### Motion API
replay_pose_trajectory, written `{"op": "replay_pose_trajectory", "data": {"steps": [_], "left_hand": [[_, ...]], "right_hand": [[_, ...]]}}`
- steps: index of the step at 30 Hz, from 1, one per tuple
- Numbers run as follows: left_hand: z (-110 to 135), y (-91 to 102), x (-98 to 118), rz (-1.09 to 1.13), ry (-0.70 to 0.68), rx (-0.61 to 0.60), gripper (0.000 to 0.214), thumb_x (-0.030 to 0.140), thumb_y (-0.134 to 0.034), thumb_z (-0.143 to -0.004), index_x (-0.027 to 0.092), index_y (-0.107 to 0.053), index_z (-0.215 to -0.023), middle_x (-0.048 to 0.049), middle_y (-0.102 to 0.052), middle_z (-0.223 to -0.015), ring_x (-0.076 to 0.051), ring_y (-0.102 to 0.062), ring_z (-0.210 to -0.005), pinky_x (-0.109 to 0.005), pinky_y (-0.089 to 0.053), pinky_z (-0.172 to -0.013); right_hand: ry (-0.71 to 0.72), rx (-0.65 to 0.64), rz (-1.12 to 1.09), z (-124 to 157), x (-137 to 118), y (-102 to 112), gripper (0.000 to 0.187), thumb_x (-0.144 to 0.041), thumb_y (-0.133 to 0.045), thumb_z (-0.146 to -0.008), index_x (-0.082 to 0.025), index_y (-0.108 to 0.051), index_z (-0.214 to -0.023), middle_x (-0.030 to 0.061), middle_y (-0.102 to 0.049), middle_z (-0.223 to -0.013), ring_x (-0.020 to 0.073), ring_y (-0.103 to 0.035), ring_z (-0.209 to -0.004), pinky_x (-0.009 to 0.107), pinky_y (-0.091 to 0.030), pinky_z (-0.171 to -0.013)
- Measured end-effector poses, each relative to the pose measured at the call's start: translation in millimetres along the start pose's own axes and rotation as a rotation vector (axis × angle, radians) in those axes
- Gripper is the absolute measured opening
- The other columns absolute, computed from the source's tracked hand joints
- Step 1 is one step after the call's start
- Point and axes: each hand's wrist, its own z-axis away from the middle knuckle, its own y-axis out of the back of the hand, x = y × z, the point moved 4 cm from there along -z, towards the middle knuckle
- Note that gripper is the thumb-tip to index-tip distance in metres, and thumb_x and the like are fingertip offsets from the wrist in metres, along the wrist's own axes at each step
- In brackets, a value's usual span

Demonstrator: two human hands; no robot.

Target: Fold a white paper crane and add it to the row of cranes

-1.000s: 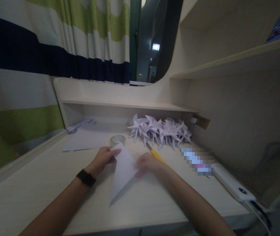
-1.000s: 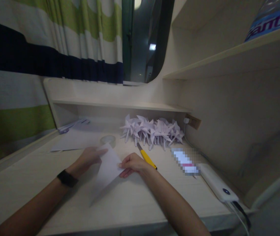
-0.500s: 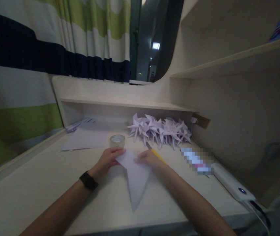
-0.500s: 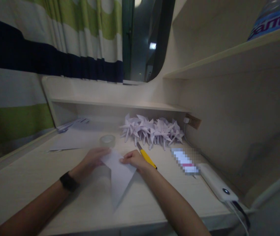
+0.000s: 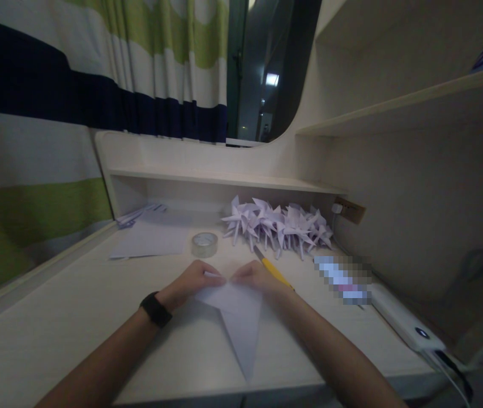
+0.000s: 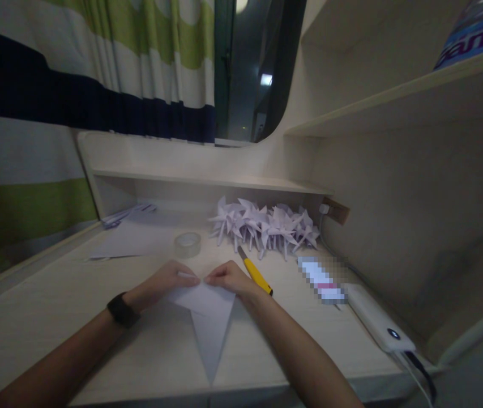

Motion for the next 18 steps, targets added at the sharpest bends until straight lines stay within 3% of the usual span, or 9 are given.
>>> {"op": "replay_pose_trajectory", "data": {"steps": [4, 9, 18], "left_hand": [[1, 0.5, -1, 0.118, 0.016, -0.019, 0.031, 0.041, -0.071, -0.069, 0.012, -0.066, -0.059, 0.0000, -0.055, -0.050, -0.011, -0.042, -0.045, -0.022, -0.025, -0.046], [0, 3.8, 0, 0.198, 0.049, -0.019, 0.026, 0.035, -0.071, -0.069, 0.012, -0.065, -0.058, -0.0007, -0.056, -0.051, -0.011, -0.046, -0.046, -0.023, -0.028, -0.047], [1, 39.4, -2, 0.226, 0.080, 0.136, 0.025, 0.035, -0.074, -0.064, 0.011, -0.067, -0.064, -0.0054, -0.066, -0.062, -0.016, -0.056, -0.054, -0.024, -0.037, -0.051]], "right_hand": [[-0.030, 0.065, -0.011, 0, -1, 2, 0.024, -0.035, -0.074, -0.059, -0.012, -0.074, -0.065, 0.0027, -0.065, -0.056, 0.0117, -0.051, -0.050, 0.022, -0.034, -0.048], [-0.015, 0.042, -0.037, 2, -3, 2, 0.023, -0.034, -0.072, -0.062, -0.012, -0.074, -0.065, 0.0012, -0.064, -0.054, 0.0105, -0.049, -0.047, 0.022, -0.034, -0.048], [0.000, -0.025, -0.158, -3, 4, 22, 0.024, -0.033, -0.073, -0.059, -0.009, -0.071, -0.066, 0.0071, -0.069, -0.059, 0.0157, -0.063, -0.052, 0.027, -0.050, -0.055]]}}
